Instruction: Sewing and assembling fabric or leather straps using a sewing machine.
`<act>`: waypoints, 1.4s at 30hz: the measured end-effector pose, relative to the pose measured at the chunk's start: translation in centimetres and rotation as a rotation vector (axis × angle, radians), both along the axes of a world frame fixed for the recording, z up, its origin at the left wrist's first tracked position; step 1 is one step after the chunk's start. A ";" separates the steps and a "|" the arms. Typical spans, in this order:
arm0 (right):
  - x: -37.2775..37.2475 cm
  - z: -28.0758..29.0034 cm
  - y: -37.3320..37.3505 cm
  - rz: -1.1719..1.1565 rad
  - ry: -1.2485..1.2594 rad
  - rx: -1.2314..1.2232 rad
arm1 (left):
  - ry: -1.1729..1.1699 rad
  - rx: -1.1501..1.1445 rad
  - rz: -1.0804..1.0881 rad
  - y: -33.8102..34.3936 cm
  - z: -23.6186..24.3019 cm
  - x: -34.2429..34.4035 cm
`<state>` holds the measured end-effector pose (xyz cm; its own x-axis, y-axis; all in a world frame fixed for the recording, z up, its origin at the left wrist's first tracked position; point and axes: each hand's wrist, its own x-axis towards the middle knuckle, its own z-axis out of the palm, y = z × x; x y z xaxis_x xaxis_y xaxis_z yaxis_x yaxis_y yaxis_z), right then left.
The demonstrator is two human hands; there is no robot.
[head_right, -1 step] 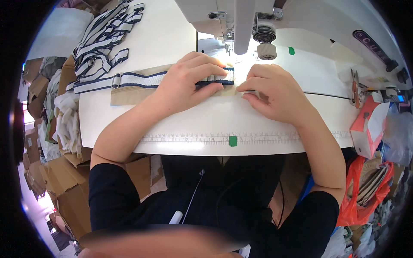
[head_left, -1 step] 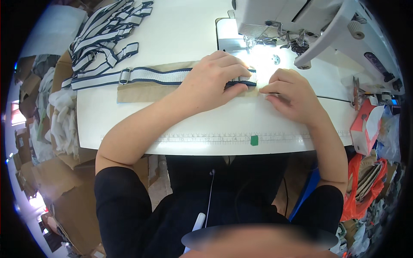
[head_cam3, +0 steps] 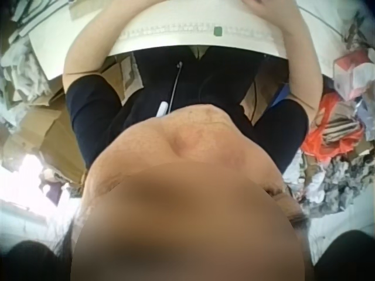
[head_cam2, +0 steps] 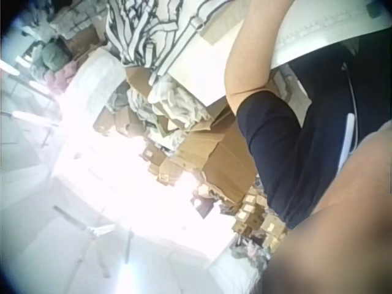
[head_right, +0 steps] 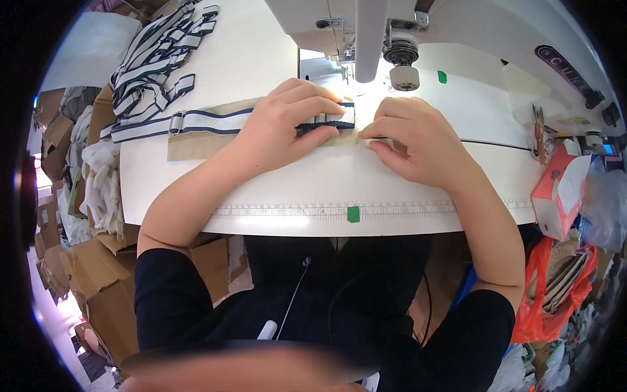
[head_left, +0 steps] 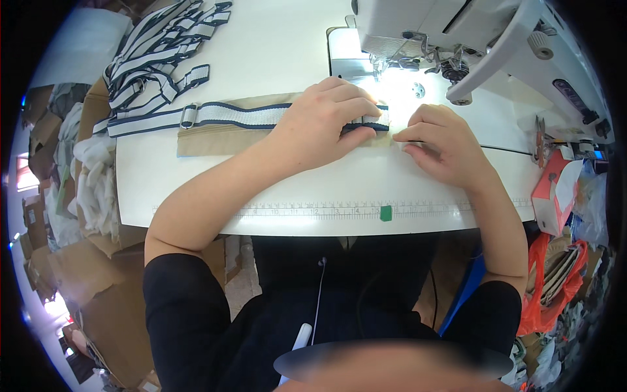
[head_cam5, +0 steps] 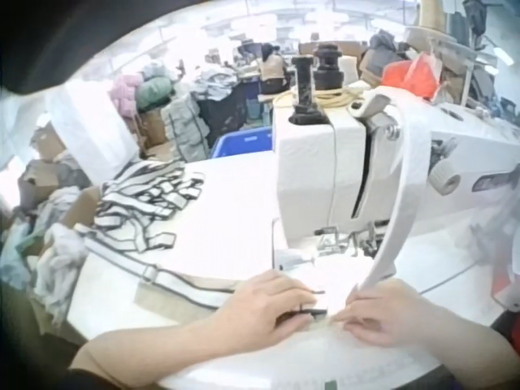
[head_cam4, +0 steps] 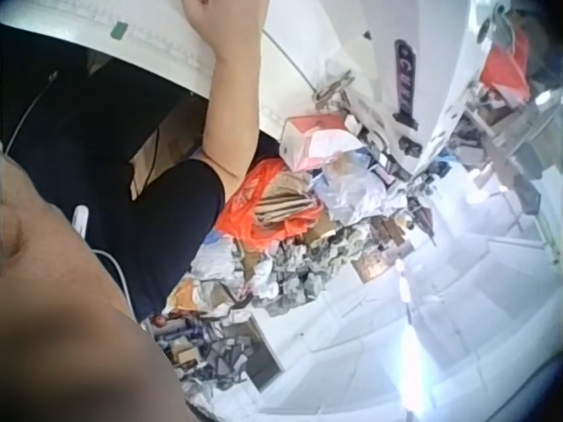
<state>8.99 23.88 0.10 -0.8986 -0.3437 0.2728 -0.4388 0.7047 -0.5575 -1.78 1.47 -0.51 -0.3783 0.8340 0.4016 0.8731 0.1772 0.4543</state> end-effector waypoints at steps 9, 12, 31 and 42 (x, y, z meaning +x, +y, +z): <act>-0.1 0.2 -0.2 0.054 0.028 0.053 | 0.006 0.016 0.001 0.0 -0.1 0.0; 0.0 0.3 -0.3 0.046 0.041 0.064 | 0.005 0.015 0.015 0.0 -0.1 0.2; 0.0 0.2 -0.5 0.045 0.026 0.021 | 0.007 0.000 0.033 0.1 0.0 0.3; 0.2 -0.1 -0.8 0.064 0.045 0.054 | 0.016 0.017 0.034 0.0 -0.3 0.6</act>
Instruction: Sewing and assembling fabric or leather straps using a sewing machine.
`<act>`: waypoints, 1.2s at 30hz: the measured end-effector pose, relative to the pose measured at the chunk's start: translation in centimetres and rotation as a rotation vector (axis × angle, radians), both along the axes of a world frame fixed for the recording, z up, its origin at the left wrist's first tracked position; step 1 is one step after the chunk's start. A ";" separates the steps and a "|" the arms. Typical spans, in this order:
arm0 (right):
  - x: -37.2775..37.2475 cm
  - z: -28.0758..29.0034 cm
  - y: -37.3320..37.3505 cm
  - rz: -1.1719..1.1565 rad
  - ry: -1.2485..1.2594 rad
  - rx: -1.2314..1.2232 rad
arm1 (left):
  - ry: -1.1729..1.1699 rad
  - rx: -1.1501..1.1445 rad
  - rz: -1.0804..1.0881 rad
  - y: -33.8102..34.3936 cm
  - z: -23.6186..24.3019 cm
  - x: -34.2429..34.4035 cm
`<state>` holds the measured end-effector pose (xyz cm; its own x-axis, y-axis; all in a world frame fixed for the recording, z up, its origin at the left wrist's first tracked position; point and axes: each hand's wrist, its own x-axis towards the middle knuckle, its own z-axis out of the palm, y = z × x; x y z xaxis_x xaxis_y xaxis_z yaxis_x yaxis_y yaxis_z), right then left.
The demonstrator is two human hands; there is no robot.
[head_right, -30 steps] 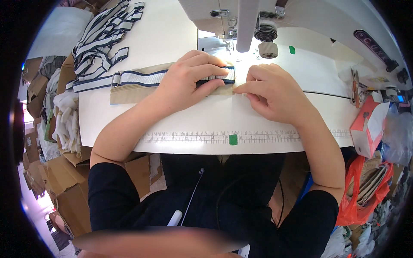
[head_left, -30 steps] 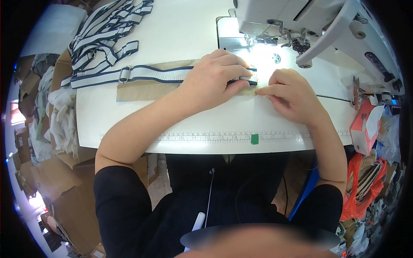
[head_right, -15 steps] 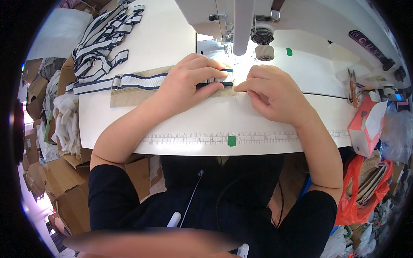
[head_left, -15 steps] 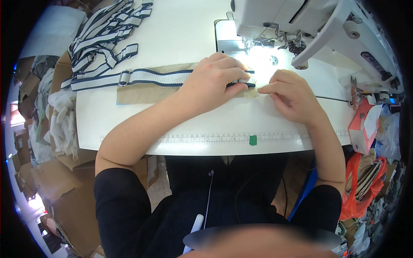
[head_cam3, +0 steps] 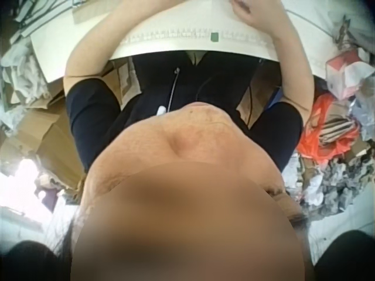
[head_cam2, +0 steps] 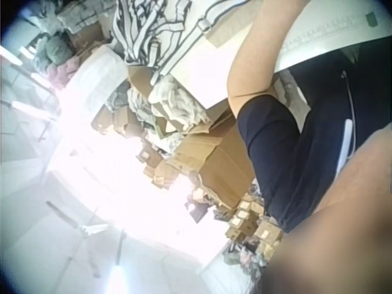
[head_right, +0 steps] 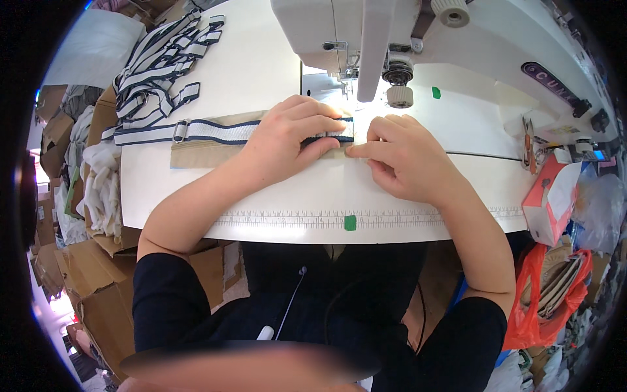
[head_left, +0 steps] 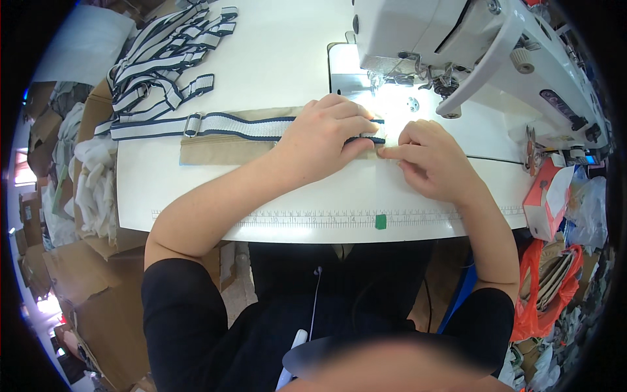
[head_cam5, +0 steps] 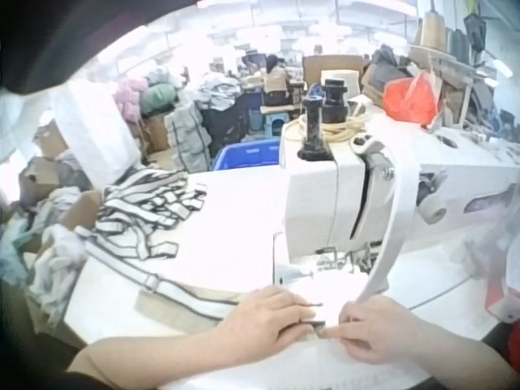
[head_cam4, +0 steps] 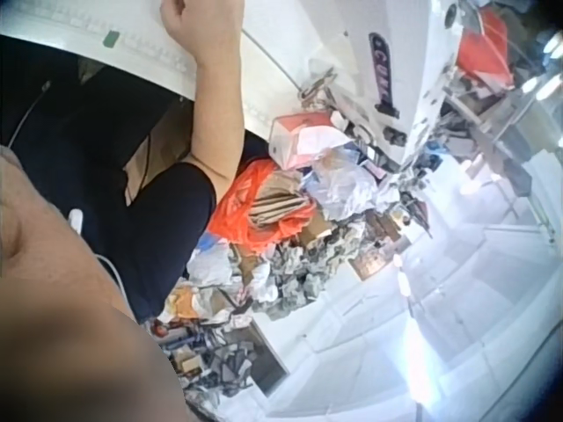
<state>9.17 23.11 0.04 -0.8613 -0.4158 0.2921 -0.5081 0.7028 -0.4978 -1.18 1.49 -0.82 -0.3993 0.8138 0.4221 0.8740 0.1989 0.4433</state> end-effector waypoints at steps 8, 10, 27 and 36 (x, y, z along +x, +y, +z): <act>0.1 0.4 -0.1 -0.041 0.036 0.043 | 0.001 0.012 0.002 0.1 -0.2 -0.1; 0.0 0.4 0.0 -0.040 0.027 0.049 | 0.003 0.005 0.004 0.1 -0.2 -0.2; -0.1 0.2 0.6 -0.027 -0.039 -0.025 | 0.029 0.004 0.009 0.0 -0.7 -0.4; -0.1 0.0 0.1 -0.036 -0.011 0.008 | -0.001 -0.012 0.008 0.0 -0.5 -0.3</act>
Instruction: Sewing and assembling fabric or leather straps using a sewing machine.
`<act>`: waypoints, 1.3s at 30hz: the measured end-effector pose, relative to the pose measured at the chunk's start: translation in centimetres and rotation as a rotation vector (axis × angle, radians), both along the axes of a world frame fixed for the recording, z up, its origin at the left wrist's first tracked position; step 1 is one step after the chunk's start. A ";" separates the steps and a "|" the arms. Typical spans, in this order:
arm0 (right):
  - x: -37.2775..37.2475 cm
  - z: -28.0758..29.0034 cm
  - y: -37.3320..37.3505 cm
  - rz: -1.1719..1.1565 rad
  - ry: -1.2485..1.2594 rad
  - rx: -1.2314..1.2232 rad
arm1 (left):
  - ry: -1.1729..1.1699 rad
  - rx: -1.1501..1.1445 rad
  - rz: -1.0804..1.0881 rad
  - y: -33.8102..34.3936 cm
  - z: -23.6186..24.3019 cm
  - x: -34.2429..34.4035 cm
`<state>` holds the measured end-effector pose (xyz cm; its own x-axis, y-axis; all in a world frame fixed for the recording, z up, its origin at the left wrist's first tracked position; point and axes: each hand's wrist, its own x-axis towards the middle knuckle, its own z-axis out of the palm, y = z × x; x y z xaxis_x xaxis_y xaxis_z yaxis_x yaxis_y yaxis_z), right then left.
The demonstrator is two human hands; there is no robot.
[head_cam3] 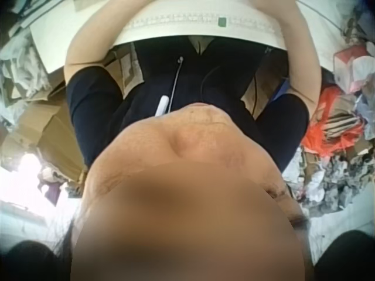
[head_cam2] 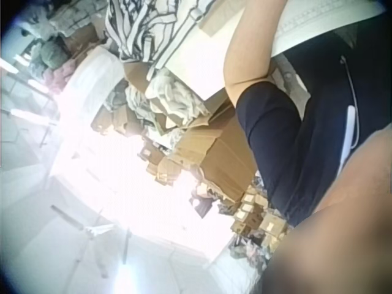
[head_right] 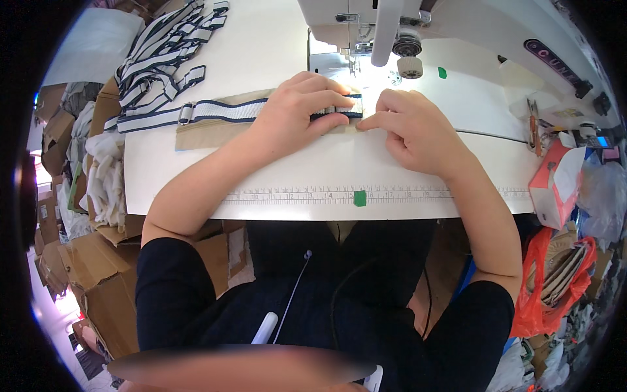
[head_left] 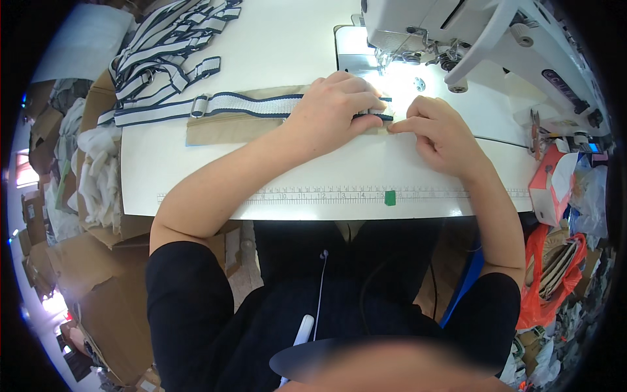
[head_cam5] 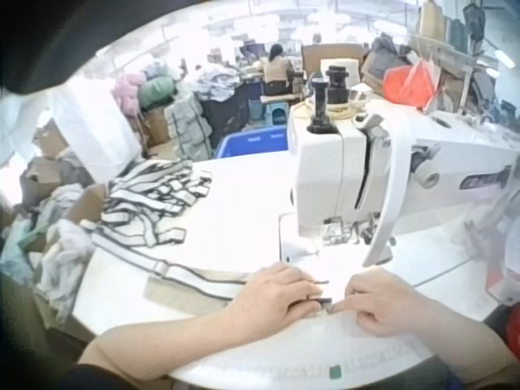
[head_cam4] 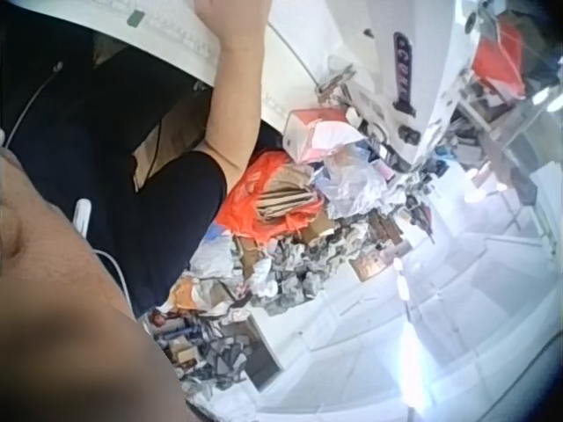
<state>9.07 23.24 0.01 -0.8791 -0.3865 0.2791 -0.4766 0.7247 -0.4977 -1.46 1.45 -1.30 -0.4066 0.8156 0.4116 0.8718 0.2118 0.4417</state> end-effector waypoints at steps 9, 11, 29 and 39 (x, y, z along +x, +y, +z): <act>0.1 -0.2 -0.2 -0.003 0.107 -0.025 | 0.045 0.030 -0.016 0.0 0.1 0.1; 0.0 -0.3 -0.2 -0.006 0.108 -0.023 | 0.051 0.030 -0.015 0.0 0.1 0.1; 0.2 0.3 -0.3 -0.019 0.147 0.083 | 0.049 -0.007 -0.038 -0.2 0.3 0.0; -0.8 0.5 0.1 -0.015 0.110 0.205 | 0.013 0.025 -0.114 0.2 0.2 -2.4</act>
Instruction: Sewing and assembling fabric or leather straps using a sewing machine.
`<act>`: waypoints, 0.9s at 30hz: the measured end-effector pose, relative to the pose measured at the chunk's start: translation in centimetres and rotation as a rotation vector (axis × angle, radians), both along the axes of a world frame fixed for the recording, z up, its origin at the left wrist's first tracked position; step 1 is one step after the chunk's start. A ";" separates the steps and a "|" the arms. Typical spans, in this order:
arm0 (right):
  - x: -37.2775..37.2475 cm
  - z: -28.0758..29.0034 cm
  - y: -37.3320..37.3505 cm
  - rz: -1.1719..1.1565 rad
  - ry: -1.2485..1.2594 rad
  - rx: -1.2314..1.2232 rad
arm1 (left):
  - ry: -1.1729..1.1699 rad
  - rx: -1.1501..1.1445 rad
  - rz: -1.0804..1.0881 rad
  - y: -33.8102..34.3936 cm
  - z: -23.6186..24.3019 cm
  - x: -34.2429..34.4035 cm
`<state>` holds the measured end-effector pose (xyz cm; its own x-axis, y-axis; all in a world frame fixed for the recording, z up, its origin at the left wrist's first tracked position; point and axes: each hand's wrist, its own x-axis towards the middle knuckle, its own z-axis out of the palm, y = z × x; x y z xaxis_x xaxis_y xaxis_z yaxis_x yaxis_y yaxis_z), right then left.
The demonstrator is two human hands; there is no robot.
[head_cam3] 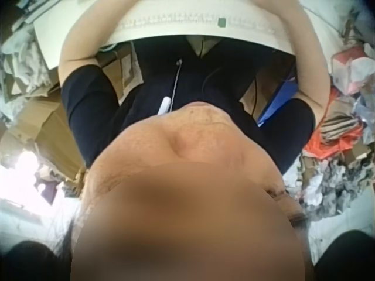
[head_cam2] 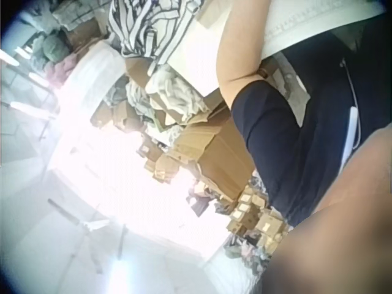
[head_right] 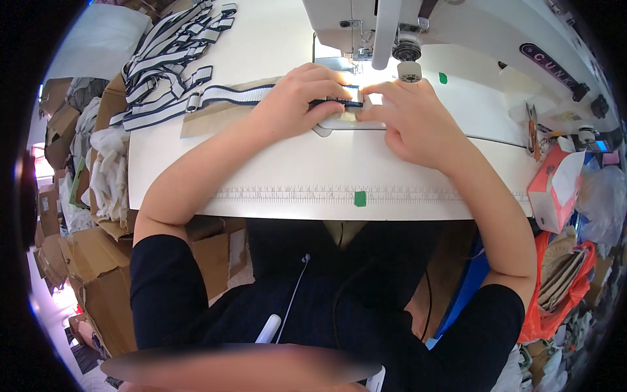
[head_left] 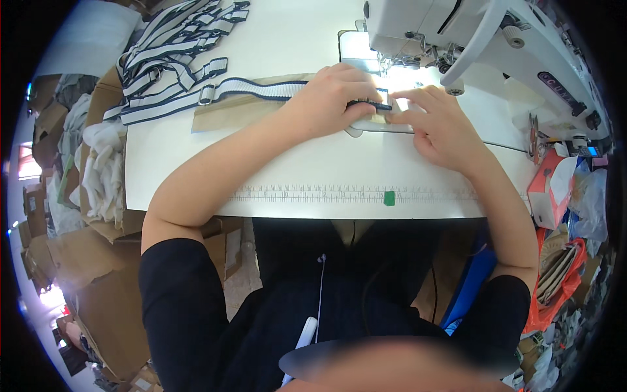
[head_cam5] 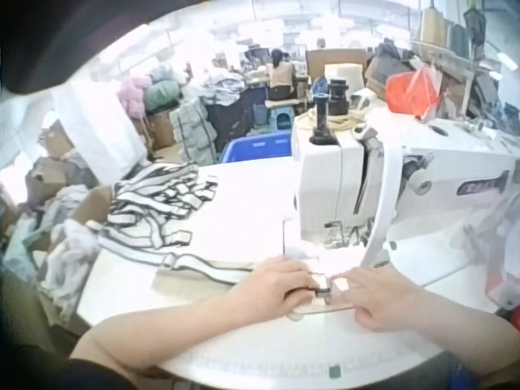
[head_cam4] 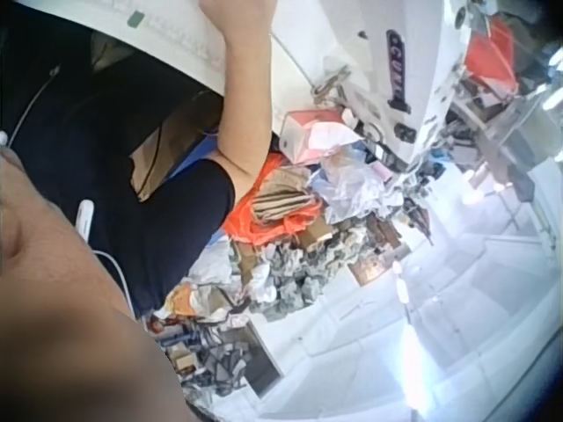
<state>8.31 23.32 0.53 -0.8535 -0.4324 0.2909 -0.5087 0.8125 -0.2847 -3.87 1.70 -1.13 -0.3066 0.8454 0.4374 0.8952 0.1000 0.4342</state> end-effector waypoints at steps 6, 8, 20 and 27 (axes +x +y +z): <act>-1.2 -2.0 0.6 -0.068 0.032 -0.107 | 0.037 0.062 0.018 0.7 -0.4 -1.4; -1.0 -1.6 0.6 -0.074 0.015 -0.111 | 0.021 0.065 0.022 0.7 -0.5 -1.3; -1.5 -1.7 0.6 -0.074 0.055 -0.108 | 0.038 0.018 0.040 1.3 -0.4 -2.8; -1.6 -1.3 0.2 -0.110 0.045 -0.130 | -0.001 -0.019 0.004 0.9 -0.5 -3.1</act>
